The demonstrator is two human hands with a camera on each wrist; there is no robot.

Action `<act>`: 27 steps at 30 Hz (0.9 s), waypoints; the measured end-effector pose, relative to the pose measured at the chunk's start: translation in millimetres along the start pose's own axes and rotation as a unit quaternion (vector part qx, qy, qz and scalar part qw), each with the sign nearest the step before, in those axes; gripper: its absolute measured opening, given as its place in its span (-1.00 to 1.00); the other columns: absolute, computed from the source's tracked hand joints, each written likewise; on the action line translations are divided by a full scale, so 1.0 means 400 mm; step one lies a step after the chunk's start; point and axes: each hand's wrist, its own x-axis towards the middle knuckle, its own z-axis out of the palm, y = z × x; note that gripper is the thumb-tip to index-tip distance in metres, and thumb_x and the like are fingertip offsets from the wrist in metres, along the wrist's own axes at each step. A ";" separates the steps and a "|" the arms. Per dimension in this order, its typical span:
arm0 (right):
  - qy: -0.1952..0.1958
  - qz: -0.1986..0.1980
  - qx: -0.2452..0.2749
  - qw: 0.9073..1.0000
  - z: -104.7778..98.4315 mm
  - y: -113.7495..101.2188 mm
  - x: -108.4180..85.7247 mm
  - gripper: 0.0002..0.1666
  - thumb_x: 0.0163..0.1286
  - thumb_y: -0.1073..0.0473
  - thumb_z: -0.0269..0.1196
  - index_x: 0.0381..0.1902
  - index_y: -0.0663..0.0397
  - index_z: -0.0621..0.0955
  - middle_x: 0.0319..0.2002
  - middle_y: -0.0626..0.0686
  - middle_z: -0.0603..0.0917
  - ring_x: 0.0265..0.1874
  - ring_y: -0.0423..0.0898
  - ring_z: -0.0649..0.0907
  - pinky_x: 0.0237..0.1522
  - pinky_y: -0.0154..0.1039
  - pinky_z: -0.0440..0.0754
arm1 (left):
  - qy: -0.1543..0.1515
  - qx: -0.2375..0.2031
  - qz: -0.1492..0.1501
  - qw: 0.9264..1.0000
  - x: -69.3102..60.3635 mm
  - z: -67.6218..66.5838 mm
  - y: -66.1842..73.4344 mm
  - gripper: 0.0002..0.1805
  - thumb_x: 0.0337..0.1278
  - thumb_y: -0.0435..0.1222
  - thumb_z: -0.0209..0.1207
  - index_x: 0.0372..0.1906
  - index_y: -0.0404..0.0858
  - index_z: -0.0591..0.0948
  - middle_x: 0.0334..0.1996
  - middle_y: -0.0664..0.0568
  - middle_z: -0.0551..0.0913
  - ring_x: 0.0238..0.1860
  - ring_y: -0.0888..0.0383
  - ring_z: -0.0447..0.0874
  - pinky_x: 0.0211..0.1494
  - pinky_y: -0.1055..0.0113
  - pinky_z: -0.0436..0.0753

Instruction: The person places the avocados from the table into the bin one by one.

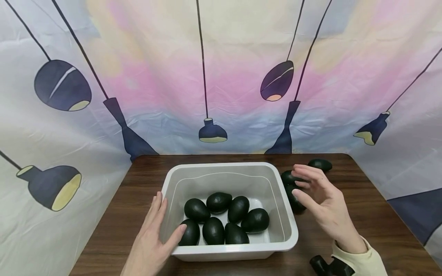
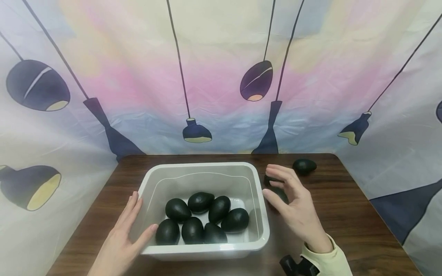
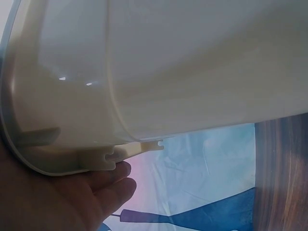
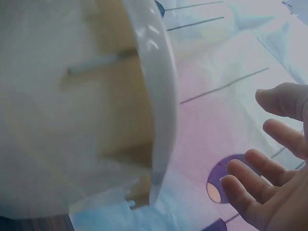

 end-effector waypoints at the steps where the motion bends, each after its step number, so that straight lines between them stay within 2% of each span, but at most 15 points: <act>1: 0.005 0.005 -0.007 1.000 -0.005 0.000 -0.001 -0.36 0.12 0.75 0.17 0.21 0.58 0.39 0.22 0.46 0.34 0.18 0.10 0.50 0.11 -0.26 0.52 | 0.001 0.001 0.001 1.000 0.000 0.000 0.000 -0.08 0.17 0.13 0.24 0.48 -0.29 0.21 0.54 0.08 -0.06 0.53 0.00 -0.11 0.30 -0.22 0.25; 4: 0.026 0.037 -0.048 0.998 -0.025 0.006 -0.004 -0.37 0.17 0.69 0.19 0.24 0.47 0.42 0.22 0.36 0.39 0.17 0.05 0.50 0.11 -0.29 0.52 | 0.005 0.004 0.004 1.000 -0.001 0.001 0.000 -0.09 0.17 0.11 0.24 0.48 -0.29 0.22 0.54 0.08 -0.05 0.52 0.01 -0.10 0.30 -0.20 0.25; 7: 0.047 0.081 -0.123 0.988 -0.050 0.026 -0.010 -0.38 0.24 0.58 0.22 0.27 0.30 0.45 0.20 0.24 0.45 0.14 -0.05 0.53 0.09 -0.35 0.52 | 0.009 0.005 0.008 1.000 -0.003 0.003 -0.001 -0.10 0.17 0.10 0.25 0.47 -0.29 0.22 0.54 0.09 -0.05 0.52 0.01 -0.09 0.32 -0.17 0.25; 10: 0.065 0.130 -0.202 0.968 -0.072 0.058 -0.020 -0.43 0.31 0.42 0.27 0.28 0.14 0.48 0.16 0.13 0.48 0.09 -0.18 0.54 0.05 -0.46 0.49 | 0.011 0.008 0.010 1.000 -0.004 0.004 -0.002 -0.10 0.18 0.10 0.24 0.47 -0.29 0.22 0.54 0.09 -0.04 0.52 0.01 -0.08 0.34 -0.13 0.23; 13: 0.067 0.181 -0.272 0.943 -0.091 0.098 -0.035 -0.45 0.35 0.21 0.30 0.29 0.06 0.48 0.17 0.08 0.46 0.07 -0.21 0.50 0.03 -0.48 0.44 | 0.014 0.010 0.011 1.000 -0.005 0.004 -0.003 -0.10 0.18 0.09 0.25 0.47 -0.29 0.23 0.54 0.08 -0.03 0.52 0.01 -0.07 0.38 -0.06 0.21; 17: 0.036 0.244 -0.327 0.912 -0.105 0.151 -0.055 -0.34 0.38 -0.02 0.27 0.33 0.15 0.41 0.24 0.24 0.34 0.13 0.12 0.45 0.10 -0.05 0.46 | 0.019 0.011 0.016 1.000 -0.005 0.005 -0.004 -0.12 0.17 0.06 0.27 0.47 -0.28 0.23 0.54 0.08 -0.02 0.52 0.03 -0.07 0.42 0.06 0.17; 20: 0.007 0.281 -0.343 0.896 -0.110 0.185 -0.068 -0.22 0.38 -0.12 0.25 0.36 0.26 0.35 0.29 0.40 0.23 0.19 0.37 0.33 0.05 0.31 0.36 | 0.021 0.010 0.016 1.000 -0.005 0.006 -0.004 -0.12 0.17 0.05 0.27 0.47 -0.28 0.24 0.53 0.08 -0.01 0.52 0.02 -0.06 0.42 0.05 0.18; 24: -0.023 0.313 -0.362 0.878 -0.113 0.222 -0.081 -0.11 0.35 -0.20 0.25 0.36 0.34 0.30 0.30 0.48 0.17 0.25 0.44 0.21 0.06 0.43 0.27 | 0.013 0.008 0.009 1.000 -0.003 0.003 -0.002 -0.11 0.18 0.08 0.26 0.48 -0.28 0.22 0.54 0.08 -0.03 0.52 -0.02 -0.06 0.34 -0.13 0.24; 27: -0.036 0.329 -0.367 0.869 -0.112 0.243 -0.089 -0.06 0.33 -0.22 0.26 0.37 0.35 0.28 0.28 0.50 0.17 0.25 0.44 0.20 0.08 0.43 0.27 | 0.006 0.005 0.005 1.000 0.000 0.001 -0.001 -0.10 0.19 0.09 0.24 0.48 -0.27 0.21 0.54 0.08 -0.04 0.52 -0.02 -0.08 0.28 -0.22 0.26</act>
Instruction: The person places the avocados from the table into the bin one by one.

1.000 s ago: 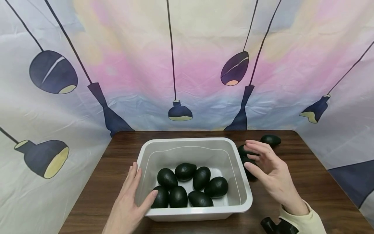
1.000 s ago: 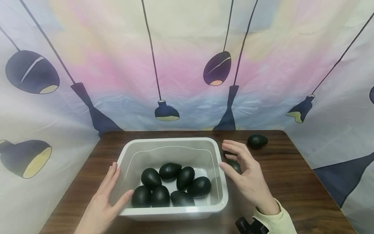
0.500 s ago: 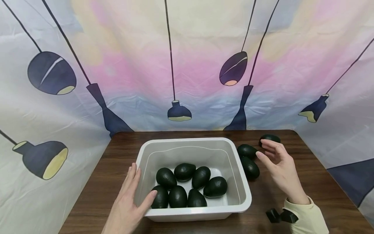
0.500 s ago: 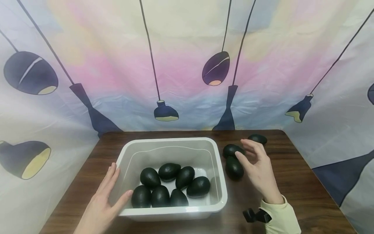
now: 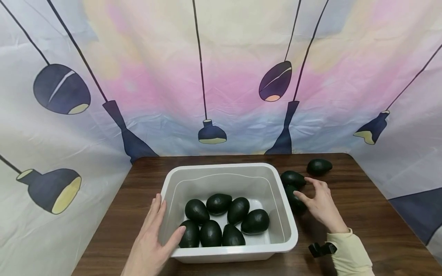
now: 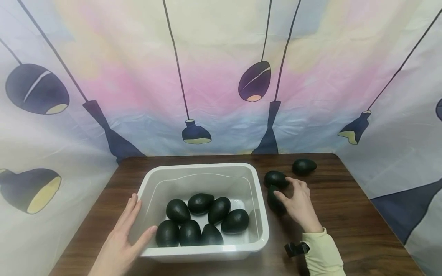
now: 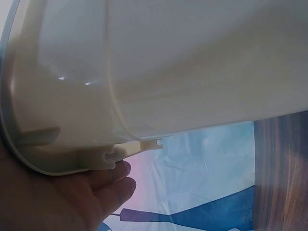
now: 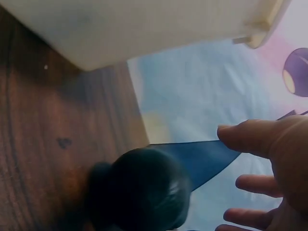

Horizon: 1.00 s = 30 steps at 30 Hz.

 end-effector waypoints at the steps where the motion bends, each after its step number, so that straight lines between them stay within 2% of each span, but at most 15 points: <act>1: -0.005 0.004 -0.002 1.000 0.004 0.004 0.001 -0.06 0.33 -0.22 0.26 0.37 0.35 0.27 0.28 0.50 0.17 0.25 0.44 0.20 0.08 0.43 0.27 | -0.002 -0.001 -0.001 1.000 -0.001 0.000 0.000 -0.10 0.19 0.10 0.24 0.48 -0.27 0.20 0.54 0.08 -0.05 0.52 -0.02 -0.09 0.27 -0.24 0.26; 9: -0.027 0.022 -0.011 0.999 0.021 0.013 0.004 -0.03 0.32 -0.19 0.29 0.39 0.37 0.24 0.25 0.51 0.18 0.20 0.44 0.26 0.08 0.40 0.32 | -0.002 0.000 -0.005 1.000 -0.005 0.000 0.003 -0.10 0.18 0.08 0.25 0.49 -0.27 0.20 0.54 0.09 -0.05 0.52 0.01 -0.10 0.26 -0.24 0.27; 17: -0.041 0.025 -0.022 0.999 0.032 0.026 0.009 -0.13 0.33 -0.09 0.31 0.36 0.35 0.28 0.20 0.49 0.27 0.11 0.39 0.41 0.05 0.33 0.40 | 0.001 -0.001 -0.003 1.000 -0.005 0.001 0.004 -0.09 0.18 0.08 0.25 0.49 -0.27 0.19 0.54 0.10 -0.05 0.52 0.00 -0.09 0.28 -0.21 0.26; 25: -0.054 0.002 -0.031 0.998 0.041 0.031 0.008 -0.16 0.34 -0.13 0.29 0.33 0.36 0.36 0.09 0.41 0.41 -0.10 0.20 0.50 -0.09 0.18 0.47 | 0.012 0.007 0.007 1.000 -0.006 0.005 0.001 -0.09 0.17 0.05 0.27 0.50 -0.25 0.17 0.54 0.08 -0.02 0.52 0.02 -0.06 0.43 0.18 0.14; 30: -0.069 -0.005 -0.033 0.997 0.048 0.032 0.006 -0.23 0.35 -0.12 0.28 0.30 0.33 0.42 0.11 0.41 0.41 -0.03 0.23 0.50 -0.04 0.19 0.47 | 0.014 0.010 0.008 1.000 -0.007 0.006 -0.001 -0.08 0.17 0.06 0.27 0.50 -0.25 0.16 0.54 0.08 -0.02 0.52 0.03 -0.07 0.44 0.32 0.08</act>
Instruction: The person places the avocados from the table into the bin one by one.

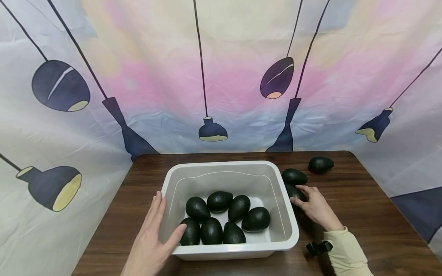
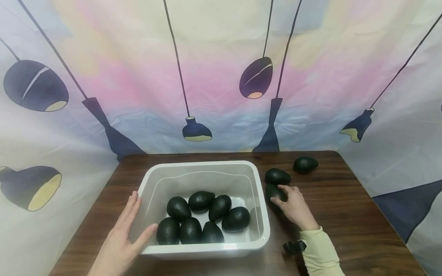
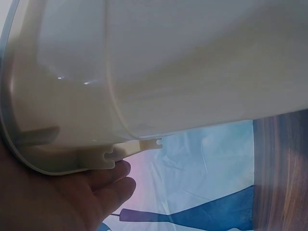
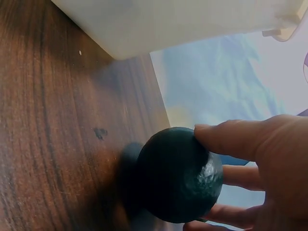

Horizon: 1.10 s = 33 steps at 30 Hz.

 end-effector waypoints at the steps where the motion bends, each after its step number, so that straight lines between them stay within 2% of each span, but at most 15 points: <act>1: -0.002 0.000 -0.001 1.000 0.001 0.000 0.000 -0.22 0.34 -0.12 0.28 0.30 0.32 0.42 0.13 0.42 0.41 -0.01 0.24 0.50 -0.02 0.20 0.46 | -0.001 0.001 -0.001 1.000 0.000 0.000 0.000 -0.07 0.17 0.07 0.27 0.51 -0.25 0.15 0.54 0.08 -0.02 0.52 0.03 -0.07 0.44 0.30 0.09; 10: -0.011 0.003 -0.010 1.000 0.011 0.005 -0.001 -0.20 0.25 0.04 0.37 0.32 0.32 0.36 0.14 0.48 0.40 0.07 0.37 0.49 0.02 0.25 0.46 | -0.008 0.007 -0.007 1.000 0.002 -0.003 0.000 -0.06 0.18 0.11 0.23 0.50 -0.27 0.15 0.54 0.08 -0.04 0.52 0.01 -0.06 0.42 0.08 0.17; 17: -0.005 0.013 0.007 1.000 -0.002 0.004 -0.014 -0.15 0.28 -0.11 0.35 0.34 0.27 0.34 0.20 0.42 0.39 0.11 0.36 0.47 0.01 0.26 0.46 | -0.010 0.006 -0.006 1.000 0.002 -0.002 0.002 -0.07 0.18 0.10 0.24 0.50 -0.28 0.16 0.54 0.08 -0.04 0.52 0.01 -0.06 0.43 0.10 0.16; 27: 0.039 0.022 0.035 0.998 -0.048 -0.022 -0.030 -0.03 0.26 -0.28 0.30 0.38 0.24 0.30 0.21 0.40 0.39 0.01 0.32 0.54 -0.15 0.14 0.57 | -0.016 0.002 -0.013 1.000 0.004 -0.005 0.001 -0.06 0.19 0.12 0.23 0.51 -0.26 0.14 0.54 0.08 -0.05 0.52 0.02 -0.09 0.37 -0.09 0.21; 33: 0.077 0.025 0.068 0.994 -0.080 -0.045 -0.045 -0.02 0.28 -0.27 0.27 0.42 0.23 0.26 0.22 0.42 0.38 0.05 0.32 0.51 -0.07 0.20 0.54 | -0.015 0.000 -0.013 1.000 0.005 -0.004 0.001 -0.06 0.18 0.11 0.23 0.51 -0.25 0.15 0.54 0.10 -0.05 0.52 0.02 -0.08 0.36 -0.11 0.22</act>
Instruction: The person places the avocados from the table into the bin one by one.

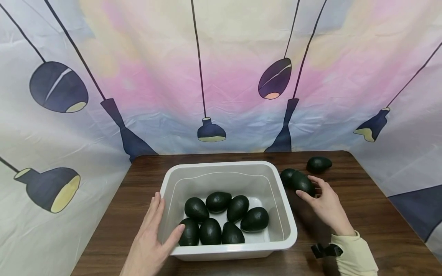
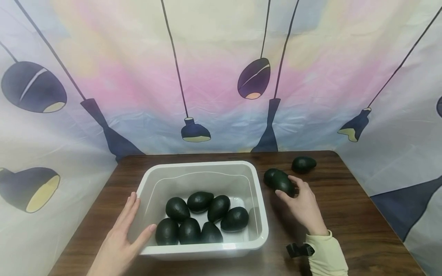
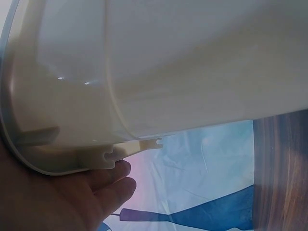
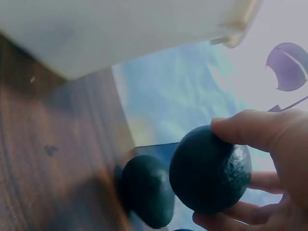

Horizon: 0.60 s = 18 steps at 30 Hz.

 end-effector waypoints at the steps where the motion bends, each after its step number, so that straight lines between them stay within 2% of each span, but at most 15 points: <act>1: 0.005 0.002 0.007 1.000 -0.005 -0.004 -0.002 -0.02 0.29 -0.27 0.27 0.44 0.21 0.25 0.23 0.41 0.37 0.07 0.32 0.50 -0.06 0.21 0.53 | 0.001 0.000 0.000 1.000 -0.001 0.000 0.000 -0.07 0.18 0.11 0.23 0.51 -0.25 0.15 0.54 0.10 -0.05 0.52 0.03 -0.08 0.36 -0.10 0.22; 6: 0.039 0.002 0.046 0.998 -0.030 -0.023 -0.012 -0.05 0.31 -0.24 0.26 0.46 0.15 0.23 0.24 0.38 0.39 0.13 0.29 0.46 0.00 0.19 0.49 | 0.005 0.002 0.004 1.000 -0.003 0.002 -0.001 -0.07 0.19 0.10 0.24 0.51 -0.25 0.15 0.54 0.10 -0.04 0.52 0.04 -0.08 0.39 -0.02 0.21; 10: 0.073 -0.003 0.063 0.995 -0.047 -0.042 -0.020 -0.12 0.32 -0.19 0.28 0.45 0.08 0.27 0.16 0.29 0.48 0.08 0.13 0.50 -0.01 -0.17 0.52 | 0.008 0.002 0.007 1.000 -0.004 0.003 -0.001 -0.08 0.19 0.08 0.25 0.51 -0.25 0.16 0.54 0.09 -0.03 0.52 0.04 -0.08 0.42 0.09 0.17; 13: 0.099 -0.002 0.071 0.993 -0.055 -0.056 -0.026 -0.17 0.31 -0.15 0.30 0.44 -0.02 0.31 0.10 0.20 0.52 -0.01 -0.07 0.50 -0.13 -0.45 0.44 | 0.006 0.002 0.005 1.000 -0.004 0.002 -0.001 -0.08 0.19 0.09 0.24 0.51 -0.26 0.15 0.54 0.09 -0.03 0.52 0.04 -0.08 0.41 0.04 0.18; 15: 0.114 -0.002 0.083 0.990 -0.059 -0.064 -0.030 -0.19 0.30 -0.12 0.32 0.43 -0.07 0.33 0.07 0.15 0.53 -0.06 -0.18 0.49 -0.17 -0.54 0.41 | 0.004 0.003 0.003 1.000 -0.004 0.001 0.000 -0.08 0.20 0.10 0.23 0.51 -0.26 0.15 0.54 0.09 -0.04 0.52 0.04 -0.09 0.39 -0.02 0.20; 18: 0.135 -0.005 0.098 0.986 -0.064 -0.073 -0.034 -0.21 0.29 -0.07 0.35 0.43 -0.10 0.35 0.10 0.10 0.52 -0.11 -0.30 0.49 -0.17 -0.57 0.41 | 0.006 0.003 0.005 1.000 -0.003 0.002 -0.001 -0.08 0.20 0.09 0.24 0.50 -0.26 0.15 0.54 0.09 -0.04 0.52 0.04 -0.08 0.42 0.08 0.17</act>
